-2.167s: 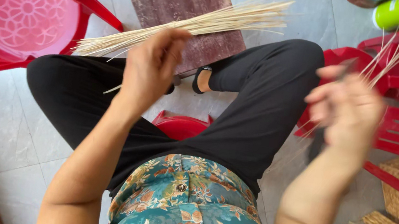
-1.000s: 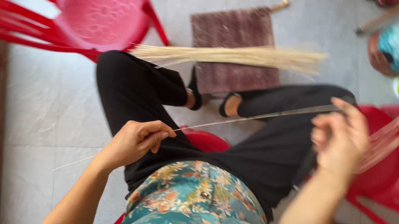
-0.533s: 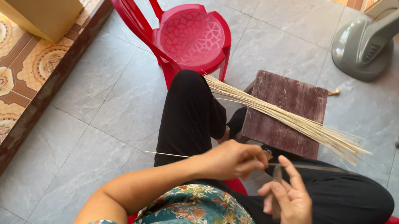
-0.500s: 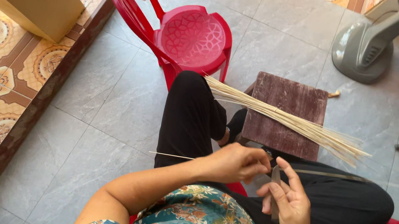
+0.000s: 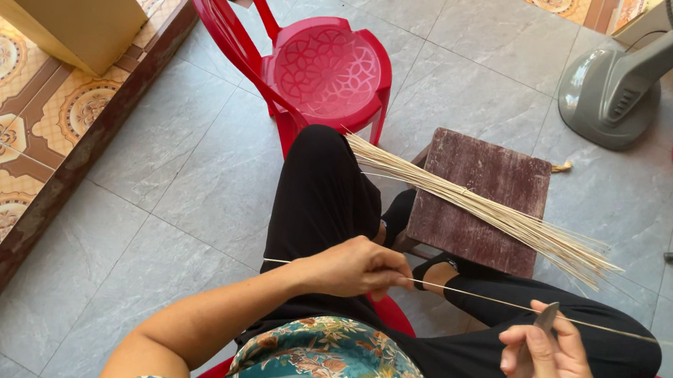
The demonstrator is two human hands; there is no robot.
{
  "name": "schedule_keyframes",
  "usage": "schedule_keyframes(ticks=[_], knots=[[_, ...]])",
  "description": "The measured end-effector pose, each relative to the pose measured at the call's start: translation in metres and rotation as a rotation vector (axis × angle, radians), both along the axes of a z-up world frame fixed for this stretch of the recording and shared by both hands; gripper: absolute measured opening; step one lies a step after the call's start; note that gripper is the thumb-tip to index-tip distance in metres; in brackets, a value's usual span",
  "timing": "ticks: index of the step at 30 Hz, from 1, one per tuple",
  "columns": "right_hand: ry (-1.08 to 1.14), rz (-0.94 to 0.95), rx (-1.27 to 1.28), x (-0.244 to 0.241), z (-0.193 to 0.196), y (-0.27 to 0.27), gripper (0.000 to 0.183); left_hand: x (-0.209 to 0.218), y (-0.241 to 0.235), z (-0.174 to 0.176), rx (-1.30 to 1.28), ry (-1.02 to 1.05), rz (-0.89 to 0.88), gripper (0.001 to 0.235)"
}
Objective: The person sits on a low chair and uses a small knife to shave thin strips from long bamboo sticks. They hold each stick in the left hand and draw the knife along its length, then place the finished stick on a nearby red chair. The process is repeated for multiple sticks.
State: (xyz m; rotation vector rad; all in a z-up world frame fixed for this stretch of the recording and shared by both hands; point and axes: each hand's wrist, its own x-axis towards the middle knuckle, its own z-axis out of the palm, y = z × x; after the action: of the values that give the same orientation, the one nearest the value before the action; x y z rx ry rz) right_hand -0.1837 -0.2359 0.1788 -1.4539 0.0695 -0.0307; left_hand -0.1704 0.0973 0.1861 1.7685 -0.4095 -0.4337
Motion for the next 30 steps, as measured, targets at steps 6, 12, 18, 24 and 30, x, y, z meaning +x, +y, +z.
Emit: schedule_keyframes(ticks=[6,12,18,24,30], knots=[[-0.189,-0.187,0.000,0.011,-0.015,-0.090,0.025,-0.006,0.035,0.011,0.059,0.064,0.001,0.024],[-0.147,-0.325,-0.075,0.010,-0.016,-0.186,0.037,-0.011,0.061,0.011,0.002,0.168,0.045,0.024],[0.037,-0.266,-0.216,-0.004,0.005,-0.129,0.049,-0.001,0.046,0.002,-0.127,0.138,0.164,0.027],[0.139,0.297,-0.037,-0.004,-0.002,0.026,0.053,0.007,-0.021,0.002,-0.170,0.106,0.072,0.026],[0.069,0.225,-0.057,0.000,0.004,0.056,0.037,0.007,-0.042,0.004,-0.070,0.042,-0.011,0.026]])
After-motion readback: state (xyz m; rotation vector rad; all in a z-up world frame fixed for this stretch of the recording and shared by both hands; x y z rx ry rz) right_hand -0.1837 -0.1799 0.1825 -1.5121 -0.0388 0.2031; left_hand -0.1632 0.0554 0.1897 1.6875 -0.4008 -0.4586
